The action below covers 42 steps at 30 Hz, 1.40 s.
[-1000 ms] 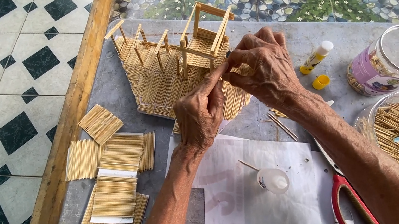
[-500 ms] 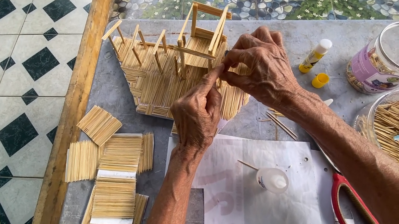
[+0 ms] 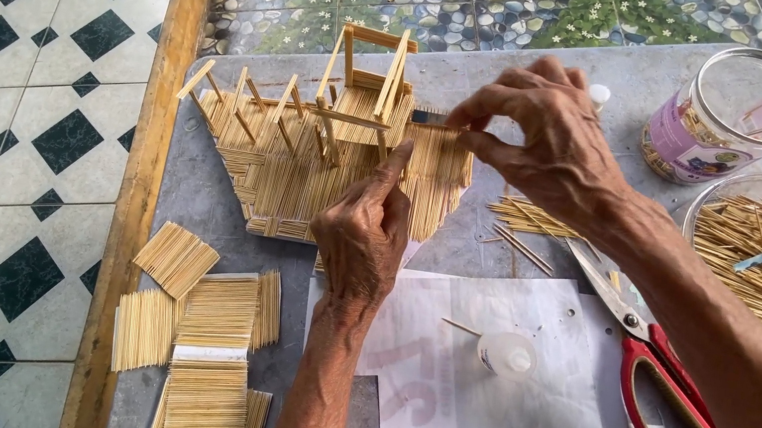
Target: The person assembles a miniature wooden structure using toothpicks and liquid glue. They apply glue to individual toothpicks and attach them to a partially built model on a table, repeating the process to add vertical supports.
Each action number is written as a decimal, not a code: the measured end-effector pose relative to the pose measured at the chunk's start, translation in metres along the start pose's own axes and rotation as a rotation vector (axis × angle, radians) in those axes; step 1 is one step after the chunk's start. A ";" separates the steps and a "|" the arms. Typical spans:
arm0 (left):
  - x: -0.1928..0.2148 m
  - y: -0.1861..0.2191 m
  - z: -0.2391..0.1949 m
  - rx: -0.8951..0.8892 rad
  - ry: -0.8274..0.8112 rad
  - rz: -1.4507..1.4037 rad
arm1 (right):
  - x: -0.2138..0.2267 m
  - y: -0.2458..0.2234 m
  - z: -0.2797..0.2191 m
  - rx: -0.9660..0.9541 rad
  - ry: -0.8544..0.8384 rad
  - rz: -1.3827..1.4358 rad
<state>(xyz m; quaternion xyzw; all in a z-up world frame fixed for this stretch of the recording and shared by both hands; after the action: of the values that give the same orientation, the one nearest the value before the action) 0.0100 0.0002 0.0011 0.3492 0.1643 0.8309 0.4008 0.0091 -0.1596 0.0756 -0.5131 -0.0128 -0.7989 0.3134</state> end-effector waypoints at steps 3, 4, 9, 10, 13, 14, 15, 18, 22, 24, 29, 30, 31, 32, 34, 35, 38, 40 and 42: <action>0.004 0.004 0.003 0.011 -0.022 -0.009 | 0.001 0.007 -0.015 -0.098 0.014 0.007; 0.004 0.005 0.004 0.008 -0.020 -0.010 | 0.000 0.007 -0.018 -0.098 0.017 0.006; 0.002 0.005 0.004 -0.017 0.020 0.027 | -0.007 0.011 -0.032 -0.196 0.035 0.014; 0.001 0.004 0.003 -0.019 0.017 0.028 | -0.004 0.007 -0.034 -0.198 0.036 0.016; 0.000 0.003 0.002 -0.008 -0.001 0.029 | 0.003 -0.005 -0.044 -0.274 0.008 0.048; 0.000 0.004 0.003 -0.013 0.003 0.034 | 0.004 -0.009 -0.049 -0.275 0.007 0.035; 0.000 0.005 0.004 -0.017 0.007 0.038 | 0.005 -0.013 -0.055 -0.275 0.006 0.022; 0.000 0.005 0.004 0.000 -0.006 0.026 | 0.014 -0.033 -0.061 -0.248 0.068 0.063; -0.002 0.004 0.004 -0.002 -0.003 0.021 | 0.015 -0.050 -0.082 -0.389 0.150 0.095; -0.003 0.002 0.003 -0.008 0.008 0.055 | 0.013 -0.058 -0.094 -0.440 0.166 0.134; -0.003 0.003 0.003 -0.014 -0.029 0.031 | 0.002 -0.076 -0.127 -0.540 0.170 0.179; -0.003 0.003 0.004 -0.014 -0.045 0.024 | 0.000 -0.079 -0.133 -0.612 0.177 0.162; -0.003 0.003 0.004 -0.015 -0.047 0.025 | -0.005 -0.080 -0.138 -0.613 0.178 0.164; -0.003 0.004 0.004 -0.015 -0.036 0.034 | -0.010 -0.080 -0.143 -0.604 0.213 0.192; -0.004 0.007 0.006 -0.015 -0.026 0.042 | -0.020 -0.080 -0.150 -0.596 0.248 0.218; -0.004 0.008 0.007 -0.016 -0.032 0.041 | -0.025 -0.080 -0.152 -0.581 0.274 0.219; -0.003 0.007 0.008 -0.011 -0.061 0.032 | -0.033 -0.082 -0.148 -0.602 0.287 0.219; -0.003 0.007 0.010 -0.001 -0.085 0.018 | -0.041 -0.071 -0.158 -0.639 0.271 0.213; -0.002 0.010 0.012 -0.012 -0.093 0.025 | -0.059 -0.053 -0.182 -0.508 0.175 0.299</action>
<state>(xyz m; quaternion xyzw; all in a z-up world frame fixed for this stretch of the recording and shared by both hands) 0.0144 -0.0076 0.0140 0.3870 0.1360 0.8197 0.3998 -0.1493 -0.1507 -0.0433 -0.5004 0.2904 -0.7627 0.2892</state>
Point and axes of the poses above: each hand's wrist, its own z-axis towards the middle knuckle, its own x-axis out of the back of the hand, y = z × x, the point moved 2 cm from there along z, towards the middle knuckle, and after that the axes turned 9 degrees about x, right-handed, at the moved point
